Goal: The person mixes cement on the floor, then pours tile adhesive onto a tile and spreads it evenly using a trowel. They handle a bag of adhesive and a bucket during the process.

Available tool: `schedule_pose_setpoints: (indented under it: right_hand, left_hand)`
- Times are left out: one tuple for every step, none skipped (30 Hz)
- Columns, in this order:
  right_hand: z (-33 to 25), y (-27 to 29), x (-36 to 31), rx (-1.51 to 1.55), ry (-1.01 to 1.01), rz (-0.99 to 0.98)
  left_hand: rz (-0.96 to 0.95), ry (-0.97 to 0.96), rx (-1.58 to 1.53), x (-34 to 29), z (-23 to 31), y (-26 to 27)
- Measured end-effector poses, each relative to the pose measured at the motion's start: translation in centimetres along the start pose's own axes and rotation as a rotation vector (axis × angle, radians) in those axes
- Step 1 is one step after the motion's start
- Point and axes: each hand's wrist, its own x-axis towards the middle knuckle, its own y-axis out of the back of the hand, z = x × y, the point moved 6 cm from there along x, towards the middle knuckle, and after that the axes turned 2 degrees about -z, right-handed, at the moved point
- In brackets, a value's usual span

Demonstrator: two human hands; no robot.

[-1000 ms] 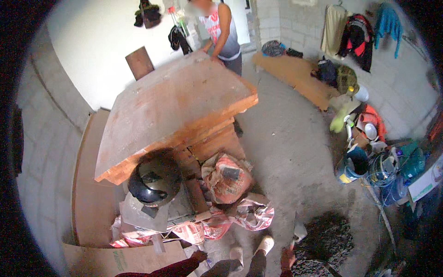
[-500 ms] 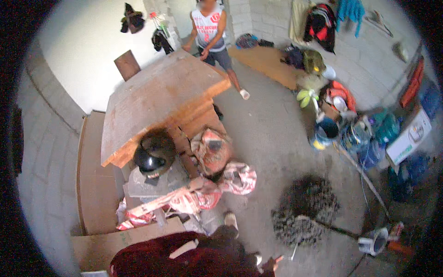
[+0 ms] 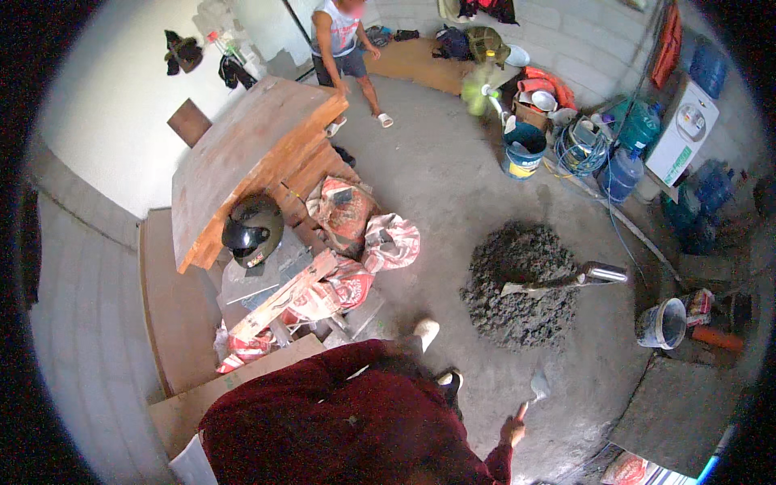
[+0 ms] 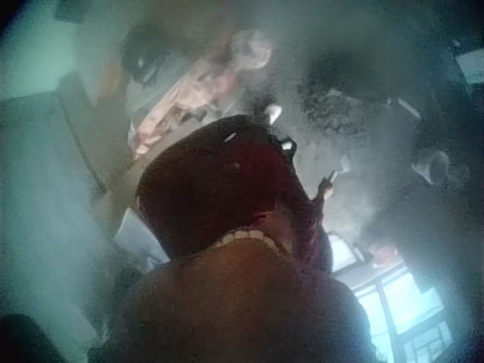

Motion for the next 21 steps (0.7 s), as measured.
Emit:
schedule_pose_setpoints:
  right_hand:
    - [2.3,-0.5,-1.2,-0.017,-0.02,-0.041]
    - [4.2,-1.2,-2.3,-0.081,-0.166,-0.041]
    - [5.9,-1.8,-4.0,0.179,-0.281,-0.005]
    - [7.3,-3.4,-5.2,0.476,-0.539,-0.091]
    - [8.3,-5.0,-7.2,0.759,-0.834,-0.17]
    - [7.9,-5.7,-8.4,0.929,-0.865,-0.073]
    - [7.3,-6.0,-9.0,0.986,-0.873,-0.023]
    - [6.4,-6.2,-9.6,0.985,-0.839,-0.007]
    - [5.4,-6.3,-9.9,0.973,-0.802,0.009]
    - [4.3,-6.5,-10.2,0.956,-0.761,0.02]
    - [3.1,-6.5,-10.5,0.94,-0.721,0.022]
    - [1.9,-6.7,-10.7,0.93,-0.682,0.023]
    - [0.7,-6.8,-10.9,0.923,-0.641,0.029]
    - [-0.4,-6.8,-11.3,0.915,-0.606,0.034]
    - [-1.4,-6.8,-11.7,0.897,-0.574,0.038]
    - [-2.4,-6.9,-12.2,0.872,-0.549,0.05]
    - [-3.3,-6.9,-12.7,0.81,-0.544,0.059]
    - [-4.1,-7.1,-13.5,0.759,-0.555,0.063]
    - [-4.7,-7.5,-14.2,0.674,-0.594,0.031]
    - [-5.3,-7.8,-14.8,0.641,-0.59,0.041]
    - [-5.8,-7.9,-15.3,0.623,-0.574,0.069]
  left_hand:
    - [0.005,-0.056,-0.024,1.0,0.6,0.0]
    - [0.008,-0.029,0.0,2.0,0.7,0.0]
    - [0.026,0.036,0.067,3.1,0.8,0.1]
    - [0.023,0.15,0.167,4.0,0.6,0.2]
    - [0.017,0.259,0.275,4.8,0.9,0.2]
    - [0.044,0.264,0.306,5.3,1.5,0.5]
    - [0.067,0.261,0.346,5.8,2.4,0.9]
    - [0.087,0.28,0.382,6.1,3.3,1.4]
    - [0.085,0.26,0.414,6.4,4.4,1.8]
    - [0.06,0.238,0.43,6.7,5.4,2.3]
    - [0.031,0.213,0.446,6.9,6.3,2.8]
    - [0.01,0.19,0.46,7.5,7.3,3.6]
    - [0.001,0.163,0.471,8.0,8.3,4.1]
    - [0.054,0.095,0.491,8.8,9.6,5.1]
    - [-0.004,0.061,0.514,9.3,10.4,5.0]
    - [0.001,-0.018,0.539,9.8,11.3,5.5]
    - [-0.053,-0.122,0.568,10.8,12.8,5.2]
    - [-0.004,-0.3,0.566,10.9,14.2,5.4]
    - [-0.003,-0.474,0.544,11.0,15.5,5.7]
    - [-0.08,-0.182,0.545,12.3,14.7,5.7]
    - [-0.101,-0.156,0.541,12.8,15.1,6.1]
